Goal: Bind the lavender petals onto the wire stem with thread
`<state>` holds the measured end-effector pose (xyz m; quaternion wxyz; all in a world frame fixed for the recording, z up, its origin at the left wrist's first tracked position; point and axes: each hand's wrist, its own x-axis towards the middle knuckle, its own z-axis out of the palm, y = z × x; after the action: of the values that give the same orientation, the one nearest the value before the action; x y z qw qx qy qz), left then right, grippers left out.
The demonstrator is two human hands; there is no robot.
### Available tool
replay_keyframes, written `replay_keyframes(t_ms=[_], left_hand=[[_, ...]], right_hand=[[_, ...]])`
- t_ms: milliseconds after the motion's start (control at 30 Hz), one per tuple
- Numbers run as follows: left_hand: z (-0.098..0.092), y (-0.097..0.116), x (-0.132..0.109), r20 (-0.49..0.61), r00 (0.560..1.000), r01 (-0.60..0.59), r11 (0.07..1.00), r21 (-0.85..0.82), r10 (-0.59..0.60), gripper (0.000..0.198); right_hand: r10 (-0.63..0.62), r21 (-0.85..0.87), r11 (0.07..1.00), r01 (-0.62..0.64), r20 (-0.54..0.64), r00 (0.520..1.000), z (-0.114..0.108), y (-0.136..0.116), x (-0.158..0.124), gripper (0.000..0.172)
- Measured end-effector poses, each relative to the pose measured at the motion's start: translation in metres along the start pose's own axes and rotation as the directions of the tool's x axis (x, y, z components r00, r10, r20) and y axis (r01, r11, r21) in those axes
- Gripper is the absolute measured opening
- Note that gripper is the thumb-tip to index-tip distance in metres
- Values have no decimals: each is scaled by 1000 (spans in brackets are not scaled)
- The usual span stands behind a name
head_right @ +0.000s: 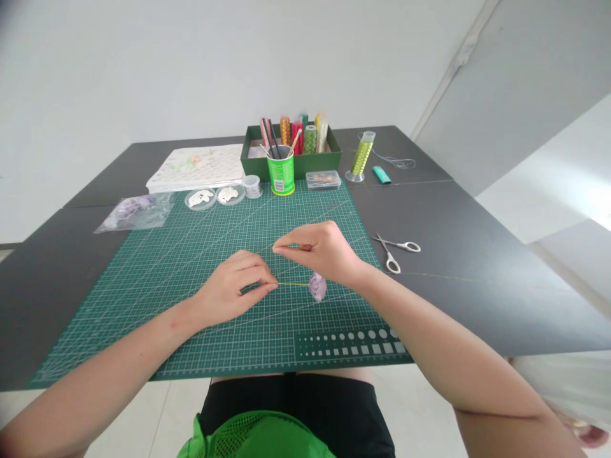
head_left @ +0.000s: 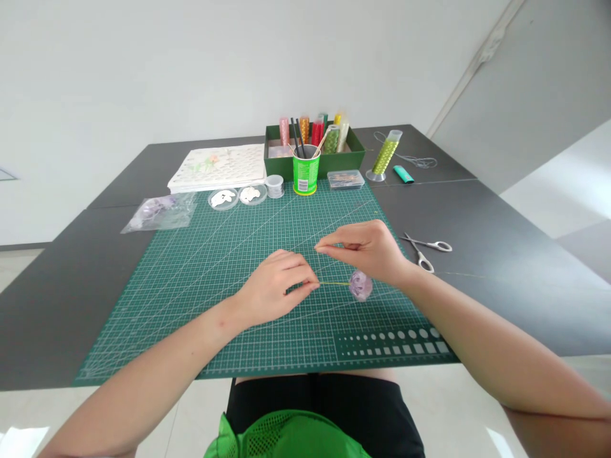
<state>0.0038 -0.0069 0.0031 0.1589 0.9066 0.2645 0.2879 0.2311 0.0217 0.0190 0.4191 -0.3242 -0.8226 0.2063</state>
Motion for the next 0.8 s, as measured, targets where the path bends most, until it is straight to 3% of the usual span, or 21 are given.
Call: replay_keyframes(t_ms=[167,400,567,800], left_hand=[[-2,4,0,-113,994,-19,994,-111,6,17],[-8,9,2,-252,965,1,963,-269,-71,13],[-10,7,0,-304,940,60,954,-293,-152,14],[-14,4,2,-425,876,149,965,-213,-229,15]], right_hand=[[165,99,981,-169,48,985,2,10,2,26],[222,173,956,-236,97,970,15,15,-1,35],[210,189,951,-244,185,960,24,15,-6,35],[98,46,993,-105,135,986,30,16,-14,26]])
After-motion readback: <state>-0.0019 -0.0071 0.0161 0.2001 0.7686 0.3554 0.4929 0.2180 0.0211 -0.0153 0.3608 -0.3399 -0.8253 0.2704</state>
